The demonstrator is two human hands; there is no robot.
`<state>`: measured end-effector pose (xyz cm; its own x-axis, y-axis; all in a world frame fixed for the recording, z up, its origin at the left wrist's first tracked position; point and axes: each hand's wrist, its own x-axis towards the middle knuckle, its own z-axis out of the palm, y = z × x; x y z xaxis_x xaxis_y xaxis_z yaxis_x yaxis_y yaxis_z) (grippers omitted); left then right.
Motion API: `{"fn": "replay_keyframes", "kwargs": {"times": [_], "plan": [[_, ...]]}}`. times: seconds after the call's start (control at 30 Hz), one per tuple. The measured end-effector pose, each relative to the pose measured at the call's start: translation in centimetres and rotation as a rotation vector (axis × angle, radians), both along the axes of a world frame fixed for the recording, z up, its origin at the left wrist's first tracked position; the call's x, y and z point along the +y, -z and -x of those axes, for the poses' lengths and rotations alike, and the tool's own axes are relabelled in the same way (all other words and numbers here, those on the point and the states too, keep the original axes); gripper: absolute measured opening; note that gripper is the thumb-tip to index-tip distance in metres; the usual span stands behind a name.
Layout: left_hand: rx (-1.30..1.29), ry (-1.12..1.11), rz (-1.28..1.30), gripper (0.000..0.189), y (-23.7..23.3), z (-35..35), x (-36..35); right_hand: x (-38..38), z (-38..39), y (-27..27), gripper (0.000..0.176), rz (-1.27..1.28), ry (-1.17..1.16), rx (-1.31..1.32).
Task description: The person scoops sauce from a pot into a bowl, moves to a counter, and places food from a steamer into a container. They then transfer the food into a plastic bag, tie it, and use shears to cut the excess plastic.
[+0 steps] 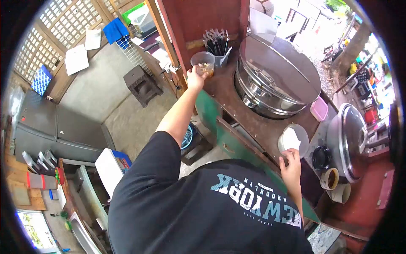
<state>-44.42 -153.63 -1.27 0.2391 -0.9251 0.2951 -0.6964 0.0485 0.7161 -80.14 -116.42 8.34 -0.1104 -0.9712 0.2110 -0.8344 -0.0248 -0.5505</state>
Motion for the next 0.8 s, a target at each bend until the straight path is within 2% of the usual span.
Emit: {"fn": "replay_keyframes", "kwargs": {"times": [0.03, 0.13, 0.17, 0.27, 0.3, 0.37, 0.47, 0.53, 0.67, 0.8], "plan": [[-0.065, -0.033, 0.092, 0.047, 0.4, 0.0, -0.7, -0.2, -0.4, -0.4, 0.016, 0.02, -0.008, -0.016], [-0.022, 0.081, 0.183, 0.037, -0.2, -0.7, -0.9, -0.9, -1.7, -1.7, 0.012, 0.074, -0.024, -0.041], [-0.016, 0.116, 0.268, 0.028, -0.7, -0.9, -0.1, -1.2, -2.2, -2.3, 0.01, 0.085, -0.029, -0.043], [-0.021, 0.252, 0.299, 0.022, -3.1, -1.4, 4.7, -2.9, -4.3, -3.9, 0.008, 0.089, -0.104, -0.166], [0.018, 0.28, 0.283, 0.021, -4.3, -1.5, 7.0, -3.7, -4.9, -3.8, 0.006, 0.142, -0.132, -0.099], [0.099, 0.34, 0.243, 0.021, -6.2, -1.5, 11.8, -5.7, -6.9, -4.8, 0.006, 0.154, -0.178, -0.202], [0.143, 0.511, 0.242, 0.026, -5.4, -2.5, 16.1, -9.2, -10.6, -5.5, 0.007, 0.251, -0.317, -0.154], [0.042, 0.559, 0.264, 0.027, -7.0, -2.2, 19.1, -11.6, -13.4, -5.8, 0.008, 0.291, -0.434, -0.13], [-0.012, 0.641, 0.271, 0.026, -6.9, -2.0, 21.8, -15.6, -17.2, -3.6, 0.012, 0.267, -0.6, 0.148], [-0.012, 0.645, 0.252, 0.025, -6.3, -1.8, 23.0, -17.2, -19.3, -2.2, 0.01, 0.193, -0.629, 0.281]]}}
